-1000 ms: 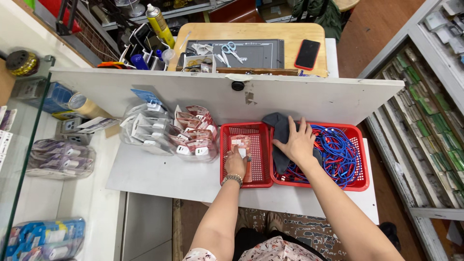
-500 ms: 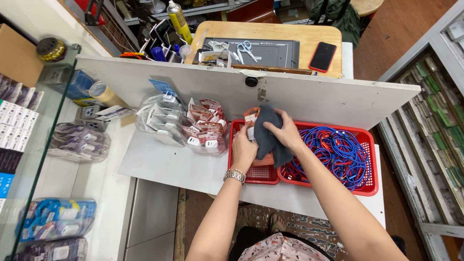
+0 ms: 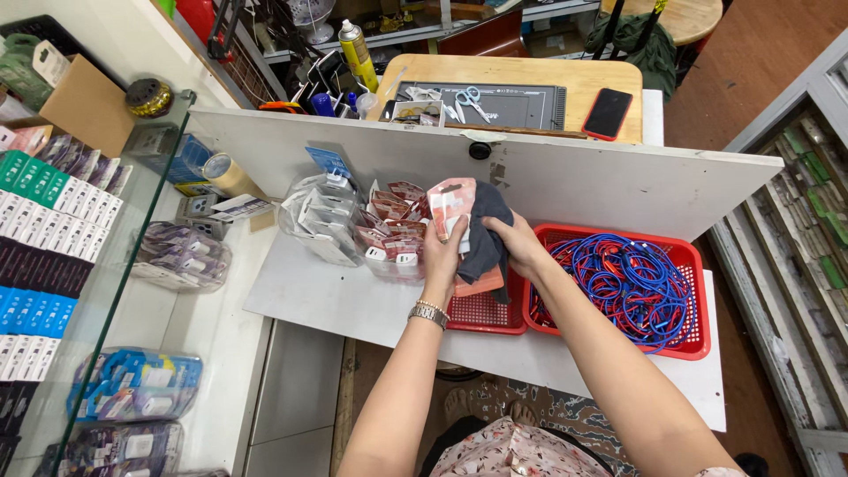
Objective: The person wipes the packaging of small electronic chargers with a dark cloth and places them into a red basket. The person handles the chargers one at a time, wiping each package before stacking them in the basket.
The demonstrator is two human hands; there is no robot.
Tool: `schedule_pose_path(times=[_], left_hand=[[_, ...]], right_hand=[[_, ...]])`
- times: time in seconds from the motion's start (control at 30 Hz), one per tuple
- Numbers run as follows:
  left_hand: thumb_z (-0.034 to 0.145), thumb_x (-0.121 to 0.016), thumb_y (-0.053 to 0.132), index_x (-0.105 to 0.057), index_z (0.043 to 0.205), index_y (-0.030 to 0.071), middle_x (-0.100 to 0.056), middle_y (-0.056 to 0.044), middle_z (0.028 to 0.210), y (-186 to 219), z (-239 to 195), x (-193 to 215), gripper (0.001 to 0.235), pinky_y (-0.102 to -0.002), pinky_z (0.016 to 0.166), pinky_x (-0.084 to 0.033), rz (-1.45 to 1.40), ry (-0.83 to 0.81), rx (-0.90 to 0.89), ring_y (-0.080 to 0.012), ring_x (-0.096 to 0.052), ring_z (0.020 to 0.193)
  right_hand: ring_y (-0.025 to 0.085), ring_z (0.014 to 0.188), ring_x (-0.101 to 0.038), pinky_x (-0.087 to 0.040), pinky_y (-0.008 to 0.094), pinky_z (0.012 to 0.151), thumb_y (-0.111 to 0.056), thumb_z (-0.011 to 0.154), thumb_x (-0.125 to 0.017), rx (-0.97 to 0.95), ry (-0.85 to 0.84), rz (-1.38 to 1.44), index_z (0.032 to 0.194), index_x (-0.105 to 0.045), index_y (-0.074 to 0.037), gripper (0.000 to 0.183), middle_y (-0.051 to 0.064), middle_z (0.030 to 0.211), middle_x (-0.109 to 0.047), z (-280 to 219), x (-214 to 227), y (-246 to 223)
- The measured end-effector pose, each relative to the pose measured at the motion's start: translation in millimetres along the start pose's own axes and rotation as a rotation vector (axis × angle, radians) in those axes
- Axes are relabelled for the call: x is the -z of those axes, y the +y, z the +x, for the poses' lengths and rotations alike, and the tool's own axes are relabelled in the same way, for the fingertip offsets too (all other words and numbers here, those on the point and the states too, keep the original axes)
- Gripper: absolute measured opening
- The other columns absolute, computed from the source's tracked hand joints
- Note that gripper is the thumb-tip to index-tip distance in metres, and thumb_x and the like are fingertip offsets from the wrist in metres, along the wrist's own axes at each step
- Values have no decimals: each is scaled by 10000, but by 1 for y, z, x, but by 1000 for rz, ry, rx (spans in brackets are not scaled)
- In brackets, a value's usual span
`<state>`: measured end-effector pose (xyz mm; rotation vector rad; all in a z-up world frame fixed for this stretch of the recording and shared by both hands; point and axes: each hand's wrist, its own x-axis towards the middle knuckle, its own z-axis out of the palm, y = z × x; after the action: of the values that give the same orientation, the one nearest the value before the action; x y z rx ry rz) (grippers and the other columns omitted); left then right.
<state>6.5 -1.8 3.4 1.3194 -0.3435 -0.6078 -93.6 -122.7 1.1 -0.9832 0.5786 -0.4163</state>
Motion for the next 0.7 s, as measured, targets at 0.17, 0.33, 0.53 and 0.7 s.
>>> schedule_pose_path(times=[0.17,0.33,0.53,0.7], left_hand=[[911,-727,254,-582,1269,-2,-687,-92,1203,11,16,-5,464,-307,850,-574,-236,125,-84,-166,-686,1041],[911,-774,282,-474,1409,-7,-562,-137,1422,6,20,-1,650,-335,1063,-458,-192,270,-155,-192,-571,1270],[887,-783,279,-436,1447,20,-542,-95,1426,-4,21,-6,708,-335,1045,-478,-338,348,-18,-178,-572,1253],[921,-739,227,-514,1415,-41,-624,-103,1315,-6,25,-3,605,-365,944,-524,-553,173,4,-192,-625,1154]], right_hand=[[147,1037,-653,-540,304,918,-95,867,-683,-6,-114,-195,1359,-584,-56,504,67,1182,-697,-26,0,-7],[155,1059,-677,-548,313,946,-131,871,-692,9,-47,-396,1373,-566,-35,526,72,1180,-704,-46,16,-23],[331,1207,-559,-478,409,995,-131,830,-811,654,-104,-782,1422,-520,2,673,243,1323,-573,-49,-6,-6],[259,1193,-582,-490,386,992,-108,832,-809,563,-22,-772,1396,-517,-41,639,160,1258,-611,-39,-9,7]])
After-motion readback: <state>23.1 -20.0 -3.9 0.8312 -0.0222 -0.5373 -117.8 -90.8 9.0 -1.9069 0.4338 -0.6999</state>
